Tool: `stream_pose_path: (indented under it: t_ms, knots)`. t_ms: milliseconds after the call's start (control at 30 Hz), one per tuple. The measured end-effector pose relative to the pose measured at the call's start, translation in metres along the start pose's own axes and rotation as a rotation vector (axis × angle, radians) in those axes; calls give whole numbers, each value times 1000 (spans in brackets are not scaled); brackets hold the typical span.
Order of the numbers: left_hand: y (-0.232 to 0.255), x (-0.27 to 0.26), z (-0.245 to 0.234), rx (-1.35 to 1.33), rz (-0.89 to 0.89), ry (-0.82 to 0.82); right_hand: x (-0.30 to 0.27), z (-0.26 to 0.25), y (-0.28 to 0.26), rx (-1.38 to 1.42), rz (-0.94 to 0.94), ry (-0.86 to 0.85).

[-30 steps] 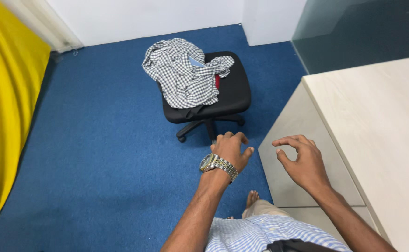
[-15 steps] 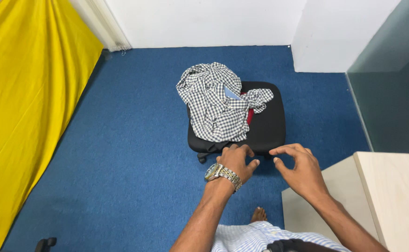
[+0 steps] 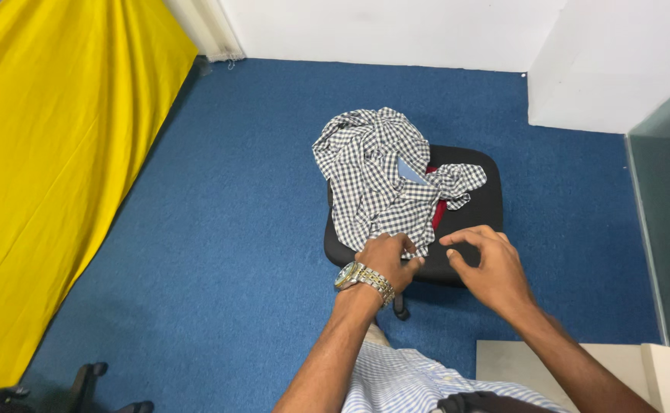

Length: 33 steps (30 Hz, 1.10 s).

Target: The person folds a blue plaid shirt on a table, places it in a drawer, then picks up a checkered shirt, buttons it, and folds it on the table.

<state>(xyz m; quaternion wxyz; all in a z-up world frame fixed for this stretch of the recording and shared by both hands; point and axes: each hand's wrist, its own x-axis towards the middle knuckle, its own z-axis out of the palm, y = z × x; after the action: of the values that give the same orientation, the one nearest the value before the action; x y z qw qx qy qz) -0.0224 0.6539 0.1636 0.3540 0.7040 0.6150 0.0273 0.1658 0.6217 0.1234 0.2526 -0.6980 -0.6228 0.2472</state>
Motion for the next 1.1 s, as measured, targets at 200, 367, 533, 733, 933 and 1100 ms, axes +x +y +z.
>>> stream_pose_path:
  t_ms: [200,367,533,733,933,1100]
  knots:
    - [-25,83,-21,3,108,-13,58,23,-9,-17,-14,85]
    - [-52,165,-20,25,174,-89,106,47,-16,-46,140,37]
    - [-74,243,-11,131,235,-189,142,78,-17,-59,157,39]
    - [-80,309,-15,260,219,-207,169,94,-17,-69,211,24]
    - [-66,356,-23,404,169,-253,180,91,-16,-60,212,56]
    - [-73,389,-16,547,241,-380,183,82,-16,-30,260,42]
